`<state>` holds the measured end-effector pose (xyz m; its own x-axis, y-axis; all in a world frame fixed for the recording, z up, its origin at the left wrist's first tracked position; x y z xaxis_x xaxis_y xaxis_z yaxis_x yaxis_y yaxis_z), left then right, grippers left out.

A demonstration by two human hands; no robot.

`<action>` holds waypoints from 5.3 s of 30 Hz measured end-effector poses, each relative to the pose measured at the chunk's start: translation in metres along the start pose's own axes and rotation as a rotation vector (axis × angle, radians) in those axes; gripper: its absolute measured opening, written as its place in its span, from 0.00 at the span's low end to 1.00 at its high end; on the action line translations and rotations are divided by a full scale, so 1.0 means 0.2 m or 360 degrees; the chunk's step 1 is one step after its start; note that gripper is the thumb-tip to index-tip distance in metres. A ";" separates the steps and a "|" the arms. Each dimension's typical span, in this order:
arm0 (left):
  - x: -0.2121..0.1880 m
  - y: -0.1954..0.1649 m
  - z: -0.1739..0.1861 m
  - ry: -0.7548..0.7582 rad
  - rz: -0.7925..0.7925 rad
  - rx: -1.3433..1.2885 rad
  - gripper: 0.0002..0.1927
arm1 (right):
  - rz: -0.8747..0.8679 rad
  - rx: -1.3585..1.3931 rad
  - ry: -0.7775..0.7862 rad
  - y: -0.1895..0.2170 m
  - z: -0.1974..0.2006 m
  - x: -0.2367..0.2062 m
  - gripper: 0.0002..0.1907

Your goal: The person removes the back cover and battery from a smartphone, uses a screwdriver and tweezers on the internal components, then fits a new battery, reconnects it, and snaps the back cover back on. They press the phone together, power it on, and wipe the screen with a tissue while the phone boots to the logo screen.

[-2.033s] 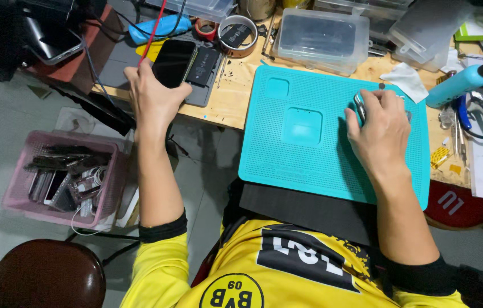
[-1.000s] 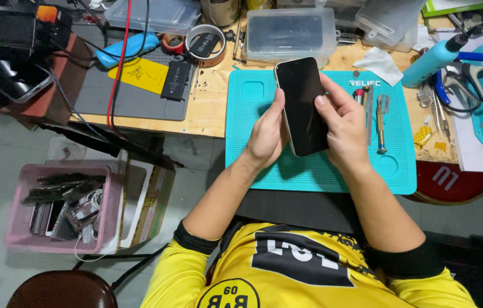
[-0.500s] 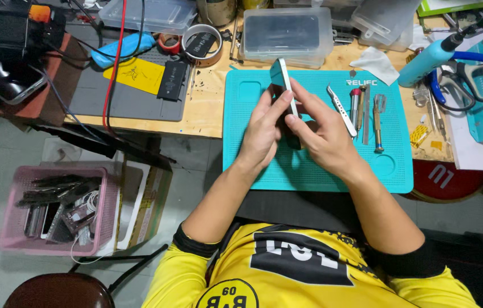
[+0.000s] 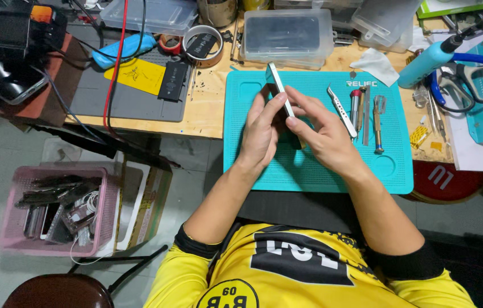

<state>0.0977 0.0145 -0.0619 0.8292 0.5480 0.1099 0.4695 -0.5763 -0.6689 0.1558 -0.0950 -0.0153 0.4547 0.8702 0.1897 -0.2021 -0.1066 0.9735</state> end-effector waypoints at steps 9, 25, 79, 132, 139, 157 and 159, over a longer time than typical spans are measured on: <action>-0.01 -0.02 0.02 0.0145 -0.0009 -0.0329 0.20 | -0.0355 0.1210 -0.0380 -0.11 0.09 0.06 0.22; -0.06 0.01 0.02 0.0291 0.0240 -0.0046 0.26 | -0.0510 0.0949 -0.0405 -0.19 0.11 0.01 0.14; -0.11 -0.21 0.00 0.0464 0.0124 0.0150 0.29 | -0.0228 0.0432 0.0018 -0.08 0.14 -0.06 0.35; -0.03 -0.27 0.26 -0.0048 -0.0260 -0.0063 0.14 | -0.0361 0.1278 -0.0455 -0.12 0.28 -0.03 0.22; -0.08 -0.48 0.46 -0.0312 -0.0326 0.0021 0.15 | -0.0325 0.0671 -0.0380 -0.07 0.37 0.05 0.15; -0.02 -0.42 0.25 0.0390 0.0171 0.0867 0.24 | -0.0557 0.0671 -0.0453 -0.15 0.34 0.10 0.27; 0.02 -0.35 0.20 0.0505 0.0302 0.0983 0.23 | -0.0404 0.0236 -0.0607 -0.09 0.48 0.01 0.25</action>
<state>0.0555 0.0819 -0.0443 0.9717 0.2156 0.0962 0.1292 -0.1444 -0.9810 0.2427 -0.1373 -0.0196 0.7649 0.6422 -0.0501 0.0699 -0.0054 0.9975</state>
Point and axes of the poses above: each hand's wrist, its own x-axis towards the middle knuckle, its own z-axis out of the back of the hand, y = z × x, the point moved 6 cm from there along x, towards the middle knuckle, and after that the axes turned 3 degrees about -z, right-handed, at the moved point
